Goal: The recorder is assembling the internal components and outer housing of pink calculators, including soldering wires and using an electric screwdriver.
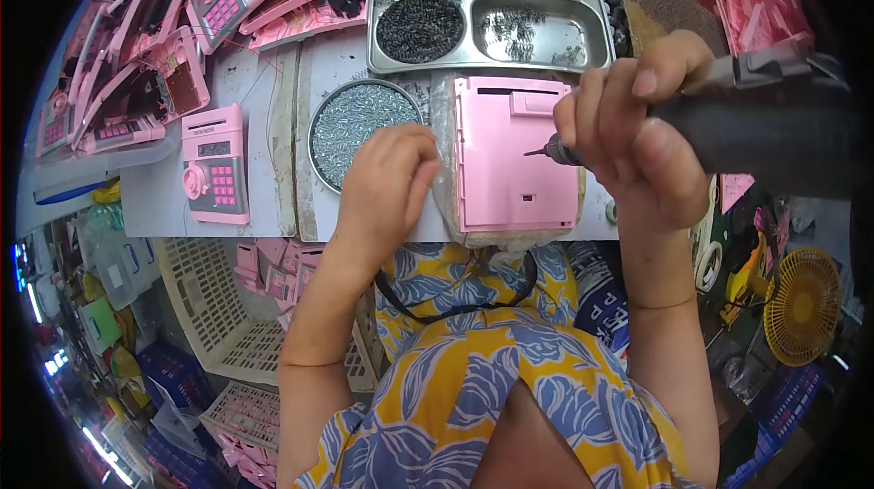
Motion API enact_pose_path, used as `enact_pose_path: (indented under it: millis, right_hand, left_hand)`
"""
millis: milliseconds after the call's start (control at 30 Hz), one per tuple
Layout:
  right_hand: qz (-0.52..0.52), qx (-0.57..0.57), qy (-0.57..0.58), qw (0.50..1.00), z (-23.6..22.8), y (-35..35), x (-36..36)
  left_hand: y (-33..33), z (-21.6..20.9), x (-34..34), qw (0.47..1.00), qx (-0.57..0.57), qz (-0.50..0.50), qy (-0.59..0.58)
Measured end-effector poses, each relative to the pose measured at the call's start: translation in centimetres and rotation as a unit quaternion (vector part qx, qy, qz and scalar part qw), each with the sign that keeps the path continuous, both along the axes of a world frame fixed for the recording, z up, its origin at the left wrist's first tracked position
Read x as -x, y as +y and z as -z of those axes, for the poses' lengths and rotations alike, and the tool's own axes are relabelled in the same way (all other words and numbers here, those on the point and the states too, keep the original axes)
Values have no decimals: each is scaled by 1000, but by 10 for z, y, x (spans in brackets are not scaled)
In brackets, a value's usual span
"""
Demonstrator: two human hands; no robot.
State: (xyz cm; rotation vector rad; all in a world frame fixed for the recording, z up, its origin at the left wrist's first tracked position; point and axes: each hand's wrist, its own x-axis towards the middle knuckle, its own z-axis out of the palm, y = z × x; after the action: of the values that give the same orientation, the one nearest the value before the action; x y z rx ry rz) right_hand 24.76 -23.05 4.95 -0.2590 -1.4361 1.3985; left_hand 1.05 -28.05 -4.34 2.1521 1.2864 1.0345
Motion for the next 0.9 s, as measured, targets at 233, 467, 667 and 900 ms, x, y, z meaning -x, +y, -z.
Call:
enact_pose_path:
  millis: [233, 467, 667, 900]
  right_hand:
    - [3, 7, 28, 1000, 17, 5, -14]
    - [-43, 63, 1, 997, -14, -22, 3]
    - [-2, 140, -4, 990, -29, -37, 4]
    - [58, 152, 55, 985, -2, -50, 29]
  left_hand:
    - [-5, 0, 11, 981, 130, -48, -133]
    - [-28, 3, -35, 975, -47, 65, -205]
    - [-31, -7, -45, 966, -58, 96, -233]
    - [-43, 9, -29, 985, -107, 77, -109]
